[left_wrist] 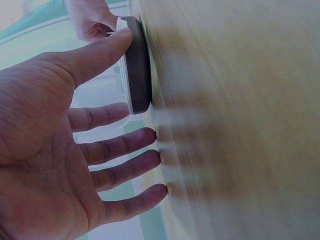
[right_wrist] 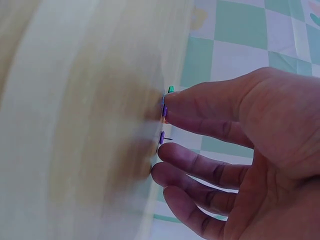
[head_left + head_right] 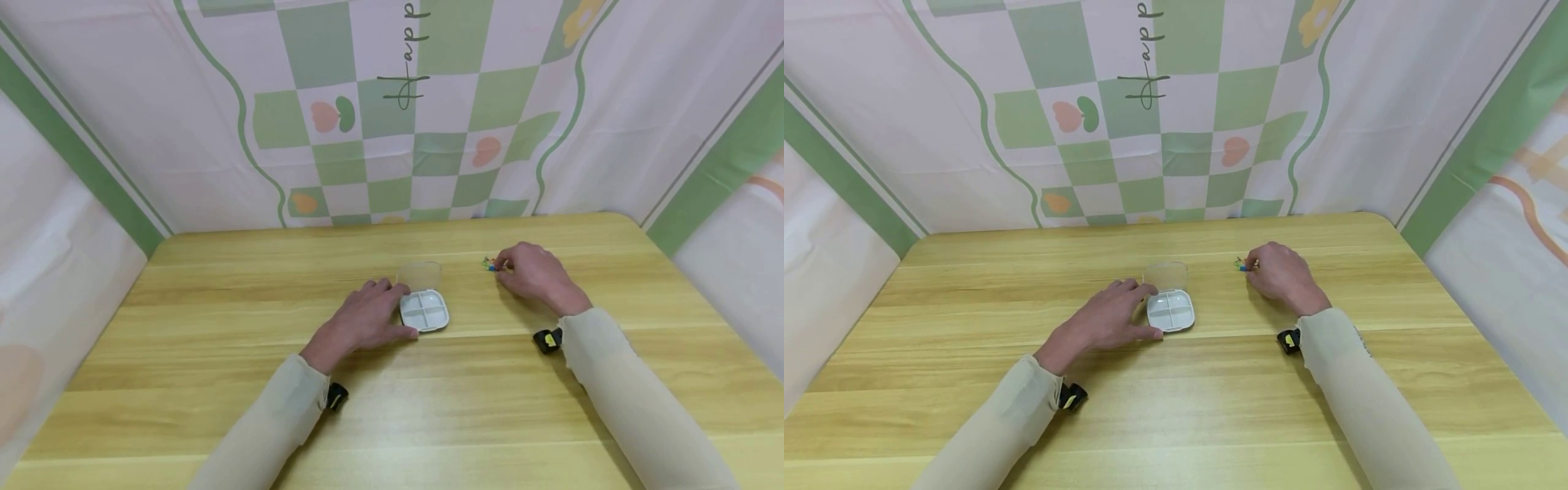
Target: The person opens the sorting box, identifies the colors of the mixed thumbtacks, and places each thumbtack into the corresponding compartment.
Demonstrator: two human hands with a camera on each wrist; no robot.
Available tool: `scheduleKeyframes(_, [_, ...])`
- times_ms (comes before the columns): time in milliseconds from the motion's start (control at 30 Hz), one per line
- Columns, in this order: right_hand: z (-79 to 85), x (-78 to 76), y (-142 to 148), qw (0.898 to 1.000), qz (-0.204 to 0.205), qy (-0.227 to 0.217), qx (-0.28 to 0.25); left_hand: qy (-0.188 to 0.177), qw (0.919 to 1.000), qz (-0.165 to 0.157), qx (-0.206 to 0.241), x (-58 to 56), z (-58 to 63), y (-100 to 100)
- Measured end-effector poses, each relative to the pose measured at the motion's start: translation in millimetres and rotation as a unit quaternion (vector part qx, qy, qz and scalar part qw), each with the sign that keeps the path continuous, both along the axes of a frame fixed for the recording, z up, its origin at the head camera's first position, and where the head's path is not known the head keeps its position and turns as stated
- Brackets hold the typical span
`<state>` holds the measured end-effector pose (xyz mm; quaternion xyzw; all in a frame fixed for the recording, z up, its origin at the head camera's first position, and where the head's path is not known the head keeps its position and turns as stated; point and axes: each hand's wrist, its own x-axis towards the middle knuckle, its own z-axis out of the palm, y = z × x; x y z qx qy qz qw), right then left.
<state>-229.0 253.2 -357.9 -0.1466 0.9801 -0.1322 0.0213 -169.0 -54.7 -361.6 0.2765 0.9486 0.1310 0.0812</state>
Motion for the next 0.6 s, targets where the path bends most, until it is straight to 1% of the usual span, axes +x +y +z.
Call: scheduleKeyframes(600, [0.3,1.9,-0.8,1.000,-0.022,-0.003,-0.006,0.002,1.0000,0.000,-0.007,-0.6,-1.4,0.6])
